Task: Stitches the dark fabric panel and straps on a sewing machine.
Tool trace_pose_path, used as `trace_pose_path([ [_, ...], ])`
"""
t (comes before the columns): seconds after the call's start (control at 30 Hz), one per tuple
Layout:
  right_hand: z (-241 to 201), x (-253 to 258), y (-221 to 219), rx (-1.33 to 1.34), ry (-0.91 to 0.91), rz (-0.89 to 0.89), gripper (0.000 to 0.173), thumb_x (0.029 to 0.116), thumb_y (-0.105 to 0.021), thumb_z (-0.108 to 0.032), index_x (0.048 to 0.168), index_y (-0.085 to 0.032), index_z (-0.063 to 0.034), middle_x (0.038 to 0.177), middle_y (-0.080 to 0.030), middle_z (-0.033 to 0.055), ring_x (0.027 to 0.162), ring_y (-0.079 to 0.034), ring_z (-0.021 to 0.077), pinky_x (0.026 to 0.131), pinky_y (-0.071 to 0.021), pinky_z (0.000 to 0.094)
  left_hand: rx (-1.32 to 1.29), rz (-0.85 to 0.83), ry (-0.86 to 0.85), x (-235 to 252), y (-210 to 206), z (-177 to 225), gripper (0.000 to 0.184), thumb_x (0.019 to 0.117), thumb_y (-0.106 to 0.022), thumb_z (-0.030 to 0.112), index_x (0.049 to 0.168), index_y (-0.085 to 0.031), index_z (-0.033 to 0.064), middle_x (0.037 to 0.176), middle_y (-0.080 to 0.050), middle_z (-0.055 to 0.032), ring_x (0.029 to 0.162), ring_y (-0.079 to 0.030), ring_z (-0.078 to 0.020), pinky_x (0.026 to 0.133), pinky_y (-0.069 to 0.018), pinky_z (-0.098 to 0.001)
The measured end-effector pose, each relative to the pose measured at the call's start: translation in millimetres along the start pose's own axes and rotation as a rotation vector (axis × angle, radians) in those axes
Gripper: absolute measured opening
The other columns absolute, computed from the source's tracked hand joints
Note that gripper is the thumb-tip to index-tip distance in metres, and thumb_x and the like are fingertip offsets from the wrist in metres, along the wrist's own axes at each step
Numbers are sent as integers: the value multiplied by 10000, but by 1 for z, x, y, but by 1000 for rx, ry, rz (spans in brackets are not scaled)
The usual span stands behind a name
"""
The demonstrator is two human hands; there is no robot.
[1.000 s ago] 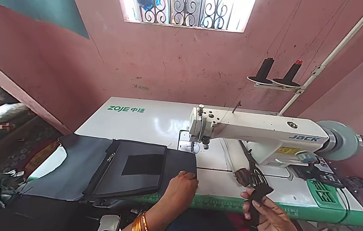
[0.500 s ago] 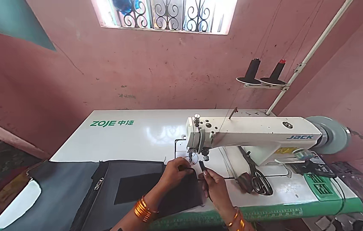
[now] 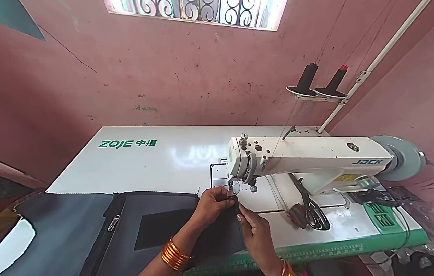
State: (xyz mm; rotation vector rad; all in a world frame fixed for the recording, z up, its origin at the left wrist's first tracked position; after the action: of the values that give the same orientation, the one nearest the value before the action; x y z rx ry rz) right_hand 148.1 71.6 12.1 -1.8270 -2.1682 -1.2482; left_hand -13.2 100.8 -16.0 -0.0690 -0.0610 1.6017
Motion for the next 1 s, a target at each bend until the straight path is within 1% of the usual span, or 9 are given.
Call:
trace_pose_path([
  [0.1,0,-10,2,-51,54,132,327,878,-598,-18,1155,-731,96,893,-772,158,761,-748,182,768,-598,251,64,48,71,0,-4,2,242,810,-790,-42,965,-623,38,812,-709,-19,740,-693,-91,719,-579,-269],
  [0.2,-1,-11,1,-90,140,199,264,856,-584,-9,1020,-780,56,712,-689,101,601,-648,114,617,-552,191,216,52,66,2,-5,3,78,837,-788,59,905,-749,59,800,-732,21,731,-673,-35,716,-558,-245],
  [0.3,-1,-9,-2,-111,157,180,257,848,-574,-7,987,-786,33,698,-667,88,576,-627,110,581,-541,195,345,70,102,5,-5,2,168,824,-838,256,862,-765,109,745,-717,45,677,-648,-30,677,-532,-280],
  [0.47,-8,-10,-3,-148,-35,-105,351,897,-606,13,1224,-693,105,928,-760,211,797,-760,323,762,-619,444,482,35,93,11,-9,-1,155,886,-777,227,887,-741,76,758,-680,16,692,-612,-65,694,-500,-313],
  [0.6,-7,-20,-7,-207,-143,-255,303,923,-581,33,1189,-705,109,881,-743,226,801,-748,366,764,-609,488,634,-34,29,12,-18,2,259,941,-714,136,1134,-647,-22,989,-719,-151,917,-702,-248,878,-553,-434],
  [0.7,-3,-17,-9,-242,-172,-257,181,930,-586,-3,1021,-718,80,805,-720,206,749,-739,351,699,-598,482,842,15,-183,8,-29,11,134,935,-685,87,1013,-737,-8,1031,-709,-170,1049,-657,-335,981,-484,-506],
  [0.8,-3,-17,-10,-280,-145,-231,136,888,-590,9,920,-714,56,754,-701,185,702,-730,329,643,-596,462,1181,139,-499,-8,-47,21,120,910,-676,56,882,-793,62,923,-720,-149,945,-686,-363,809,-534,-510],
  [0.93,-2,-8,-9,-248,-139,-229,119,869,-605,36,908,-714,64,757,-702,188,715,-729,333,666,-593,463,1265,54,-312,-17,-53,10,316,1019,-604,256,1162,-760,22,1108,-721,-170,1084,-676,-364,896,-559,-475],
  [1.0,2,0,-14,-225,-153,-248,139,896,-596,33,947,-722,66,793,-715,193,757,-736,338,710,-596,470,1220,70,-329,-11,-45,7,316,1018,-606,259,1162,-762,24,1112,-721,-166,1084,-675,-364,902,-558,-475],
])
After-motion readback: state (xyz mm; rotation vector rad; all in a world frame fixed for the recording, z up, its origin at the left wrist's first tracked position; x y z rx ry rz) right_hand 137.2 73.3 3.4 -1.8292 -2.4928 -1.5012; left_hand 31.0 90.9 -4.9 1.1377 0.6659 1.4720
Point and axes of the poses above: each hand's wrist, its own x-axis towards the middle knuckle, its own y-axis out of the back of the hand, z = x × y, the point moved 8 cm from there along x, towards the middle knuckle
